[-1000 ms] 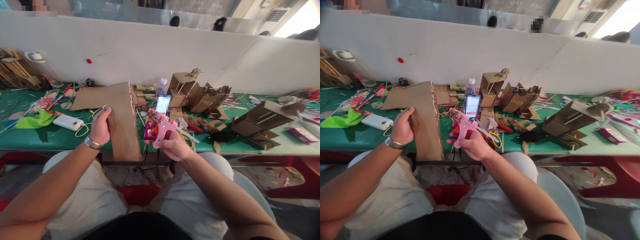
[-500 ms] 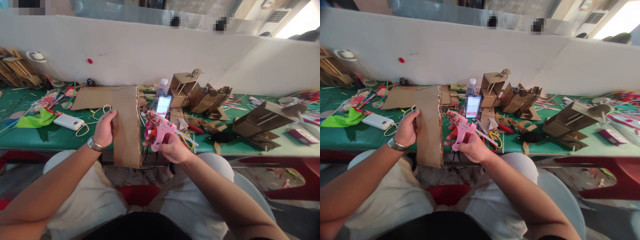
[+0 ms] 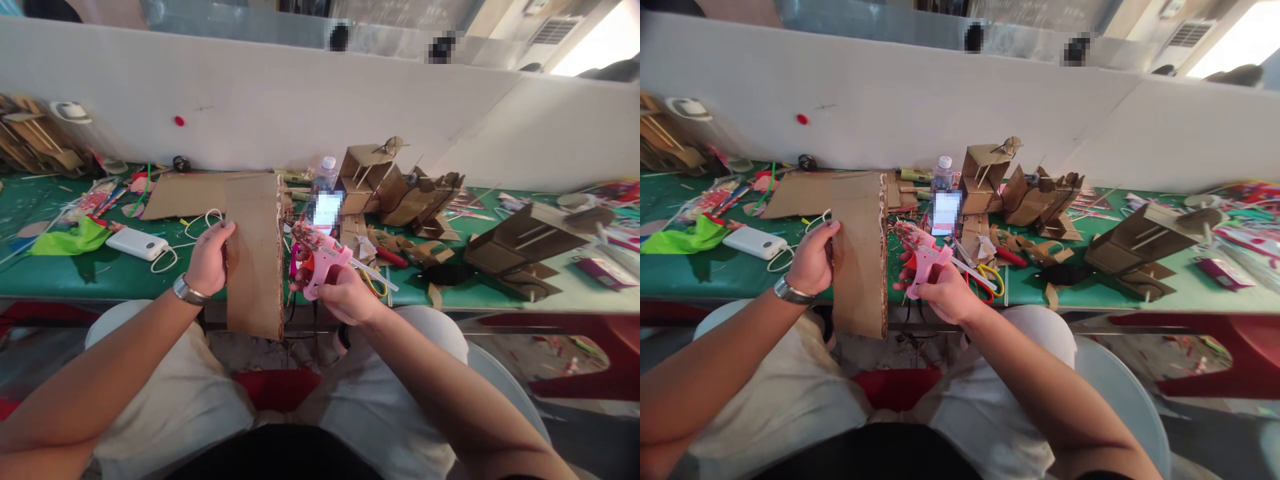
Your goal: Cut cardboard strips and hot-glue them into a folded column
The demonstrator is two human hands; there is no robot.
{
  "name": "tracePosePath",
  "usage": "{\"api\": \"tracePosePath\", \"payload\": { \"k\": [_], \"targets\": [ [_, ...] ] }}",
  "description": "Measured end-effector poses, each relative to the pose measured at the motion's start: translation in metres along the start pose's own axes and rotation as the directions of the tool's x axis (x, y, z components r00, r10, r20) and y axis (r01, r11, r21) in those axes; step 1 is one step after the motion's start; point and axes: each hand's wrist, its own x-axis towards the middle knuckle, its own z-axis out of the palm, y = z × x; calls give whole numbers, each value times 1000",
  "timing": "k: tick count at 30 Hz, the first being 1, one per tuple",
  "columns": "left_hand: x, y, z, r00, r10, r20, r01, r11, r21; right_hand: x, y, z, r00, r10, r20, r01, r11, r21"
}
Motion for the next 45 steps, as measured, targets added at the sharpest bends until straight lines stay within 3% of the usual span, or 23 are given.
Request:
{"api": "tracePosePath", "payload": {
  "k": [25,32,45],
  "targets": [
    [-2,3,2,998,58,-40,-59,998,-23,4,3,-2,999,-3,-55,6,998,56],
    [-6,5,4,997,73,21,-72,997,-35,5,3,-4,996,25,-88,-15,993,117],
    [-31,15,12,987,-20,162,30,998,-61,0,6,-1,988,-12,153,-19,980,198]
  ]
}}
